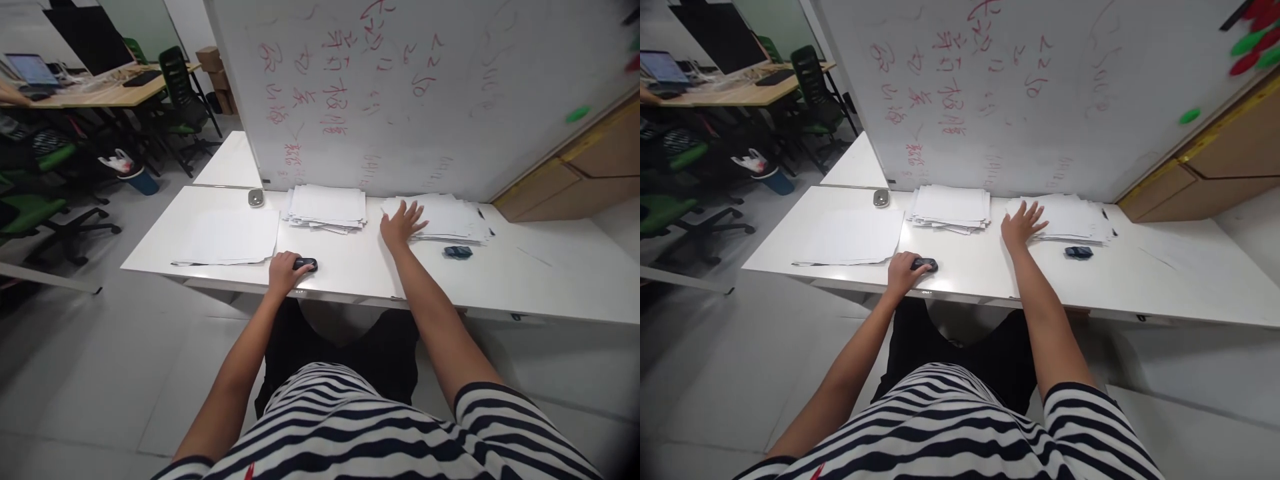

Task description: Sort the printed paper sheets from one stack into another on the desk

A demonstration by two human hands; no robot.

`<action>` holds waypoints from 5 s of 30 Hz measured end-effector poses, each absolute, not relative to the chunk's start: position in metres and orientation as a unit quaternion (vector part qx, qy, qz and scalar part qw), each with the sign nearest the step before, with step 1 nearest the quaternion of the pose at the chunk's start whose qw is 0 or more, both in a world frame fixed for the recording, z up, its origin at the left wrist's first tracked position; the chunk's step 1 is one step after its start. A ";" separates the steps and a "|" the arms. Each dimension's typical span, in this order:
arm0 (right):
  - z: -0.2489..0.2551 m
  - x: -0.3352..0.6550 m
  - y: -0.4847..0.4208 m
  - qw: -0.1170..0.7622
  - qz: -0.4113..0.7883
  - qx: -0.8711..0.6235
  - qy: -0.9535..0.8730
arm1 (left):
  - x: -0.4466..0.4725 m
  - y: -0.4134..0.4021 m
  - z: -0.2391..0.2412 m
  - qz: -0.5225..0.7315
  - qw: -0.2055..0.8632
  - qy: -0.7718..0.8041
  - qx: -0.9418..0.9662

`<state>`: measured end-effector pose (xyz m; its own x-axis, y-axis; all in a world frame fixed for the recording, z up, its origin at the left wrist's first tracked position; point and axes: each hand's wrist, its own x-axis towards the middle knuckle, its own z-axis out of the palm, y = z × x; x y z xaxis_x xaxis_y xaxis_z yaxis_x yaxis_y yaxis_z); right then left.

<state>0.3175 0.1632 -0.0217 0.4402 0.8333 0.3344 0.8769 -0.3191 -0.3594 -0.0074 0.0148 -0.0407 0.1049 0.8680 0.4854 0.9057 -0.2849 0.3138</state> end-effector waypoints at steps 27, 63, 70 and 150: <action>-0.047 0.391 0.144 0.253 -0.027 -0.866 -0.430 | -0.007 0.017 -0.039 -0.287 0.020 -0.606 -0.742; -0.047 0.388 0.135 0.183 -0.074 -0.803 -0.563 | -0.007 0.020 -0.040 -0.278 0.024 -0.623 -0.731; -0.047 0.390 0.135 0.183 -0.078 -0.801 -0.565 | -0.006 0.019 -0.037 -0.274 0.017 -0.624 -0.731; -0.007 0.265 -0.053 0.544 0.368 -0.609 -0.445 | 0.077 -0.028 -0.001 -0.498 -0.472 -0.528 -0.501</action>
<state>0.2646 -0.0531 -0.0070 0.3332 0.9421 0.0373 0.1416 -0.0109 -0.9899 0.0771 -0.0281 -0.0009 -0.0532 0.9986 -0.0002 0.0586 0.0033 0.9983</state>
